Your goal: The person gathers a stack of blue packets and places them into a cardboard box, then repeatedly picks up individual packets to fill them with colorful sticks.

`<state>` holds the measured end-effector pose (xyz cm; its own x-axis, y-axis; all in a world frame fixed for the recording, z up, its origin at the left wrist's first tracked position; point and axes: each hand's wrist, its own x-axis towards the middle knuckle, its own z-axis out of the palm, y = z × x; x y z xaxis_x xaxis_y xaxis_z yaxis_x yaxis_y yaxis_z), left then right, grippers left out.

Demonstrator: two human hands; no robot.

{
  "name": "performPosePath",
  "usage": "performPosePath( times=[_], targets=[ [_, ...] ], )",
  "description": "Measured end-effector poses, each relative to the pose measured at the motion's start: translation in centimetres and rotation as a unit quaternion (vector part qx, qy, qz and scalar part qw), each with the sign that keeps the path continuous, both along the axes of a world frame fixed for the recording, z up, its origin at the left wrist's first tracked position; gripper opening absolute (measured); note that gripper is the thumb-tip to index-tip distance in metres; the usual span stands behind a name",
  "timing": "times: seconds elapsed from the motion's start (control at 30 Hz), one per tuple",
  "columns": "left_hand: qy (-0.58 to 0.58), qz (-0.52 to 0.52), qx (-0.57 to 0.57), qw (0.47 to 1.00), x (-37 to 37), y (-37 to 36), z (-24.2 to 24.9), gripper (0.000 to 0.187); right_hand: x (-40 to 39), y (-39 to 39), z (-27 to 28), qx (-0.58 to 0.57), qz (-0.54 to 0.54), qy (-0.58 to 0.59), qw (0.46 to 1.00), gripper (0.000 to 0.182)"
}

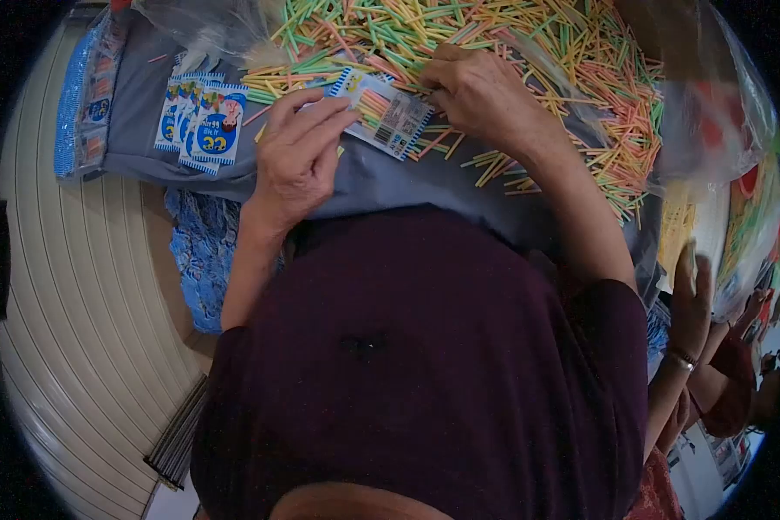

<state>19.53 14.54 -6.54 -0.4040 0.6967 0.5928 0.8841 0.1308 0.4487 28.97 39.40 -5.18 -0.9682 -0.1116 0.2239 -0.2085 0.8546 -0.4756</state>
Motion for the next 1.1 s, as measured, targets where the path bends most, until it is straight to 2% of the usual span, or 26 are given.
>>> performPosePath(
  times=[0.07, 0.17, 0.3, 0.4, 0.43, 0.47, 0.5, 0.53, 0.57, 0.6, 0.67, 0.7, 0.77, 0.9, 0.97, 1.0, 1.07, 1.1],
  targets=[
    [0.052, -0.050, -0.121, 0.990, 0.5, 0.6, 0.9, 0.043, -0.2, -0.2, 0.0, 0.011, 0.001, 0.009, 1.000, 0.009],
    [0.089, -0.060, -0.179, 0.978, 0.2, 1.8, 0.9, 0.049, -0.4, -0.2, -0.3, 0.032, -0.001, -0.011, 0.999, 0.010],
    [0.119, -0.062, -0.171, 0.976, 0.3, 2.4, -0.4, 0.048, 0.5, -0.6, 0.6, 0.041, -0.030, -0.015, 0.999, 0.004],
    [0.091, -0.046, -0.100, 0.990, 0.0, 2.6, -1.1, 0.047, 1.2, -0.2, 1.2, 0.004, -0.074, -0.035, 0.997, 0.008],
    [0.054, -0.039, -0.068, 0.995, -0.1, 2.9, -1.2, 0.042, 1.5, -0.1, 1.2, -0.155, -0.088, -0.014, 0.984, 0.013],
    [0.018, -0.031, -0.036, 0.999, -0.3, 3.0, -1.2, 0.037, 1.7, 0.0, 1.1, -0.309, -0.100, 0.007, 0.946, 0.017],
    [0.022, -0.030, -0.034, 0.999, -0.4, 3.0, -1.2, 0.037, 1.7, -0.1, 1.2, -0.365, -0.081, 0.061, 0.925, 0.030],
    [-0.058, -0.026, 0.021, 0.998, -0.7, 3.0, -1.3, 0.035, 1.7, -0.3, 1.7, -0.362, -0.078, 0.065, 0.927, 0.030],
    [-0.137, -0.023, 0.076, 0.987, -0.8, 3.1, -1.4, 0.032, 1.9, -0.7, 2.5, -0.413, -0.087, 0.100, 0.901, 0.031],
    [-0.133, -0.021, 0.080, 0.988, -0.9, 3.0, -1.9, 0.032, 2.1, -1.2, 3.3, -0.463, -0.095, 0.134, 0.871, 0.032],
    [-0.347, -0.041, 0.152, 0.925, -0.9, 2.6, -2.9, 0.028, 1.8, -1.6, 4.0, -0.473, -0.080, 0.154, 0.864, 0.034],
    [-0.343, -0.036, 0.153, 0.926, -0.8, 2.5, -2.5, 0.028, 1.4, -1.9, 4.1, -0.470, -0.048, 0.193, 0.860, 0.033],
    [-0.432, -0.076, 0.204, 0.875, -0.3, 2.4, -1.4, 0.023, 0.6, -3.0, 4.5, -0.482, -0.012, 0.240, 0.843, 0.031],
    [-0.471, -0.104, 0.221, 0.848, 0.4, 1.9, -0.8, 0.024, -1.3, -4.8, 5.4, -0.428, 0.010, 0.290, 0.856, 0.028],
    [-0.484, -0.117, 0.255, 0.829, 0.7, 1.7, -0.4, 0.024, -2.3, -4.3, 5.6, -0.220, 0.075, 0.295, 0.927, 0.029],
    [-0.485, -0.115, 0.258, 0.828, 0.7, 1.5, -0.3, 0.024, -2.5, -4.6, 5.7, -0.220, 0.077, 0.293, 0.927, 0.029],
    [-0.464, -0.122, 0.237, 0.845, 0.6, 1.2, -0.2, 0.022, -2.9, -5.3, 5.9, -0.064, 0.070, 0.256, 0.962, 0.033],
    [-0.465, -0.121, 0.239, 0.844, 0.7, 1.1, -0.3, 0.022, -3.2, -5.5, 5.8, -0.063, 0.072, 0.255, 0.962, 0.033]
  ],
)
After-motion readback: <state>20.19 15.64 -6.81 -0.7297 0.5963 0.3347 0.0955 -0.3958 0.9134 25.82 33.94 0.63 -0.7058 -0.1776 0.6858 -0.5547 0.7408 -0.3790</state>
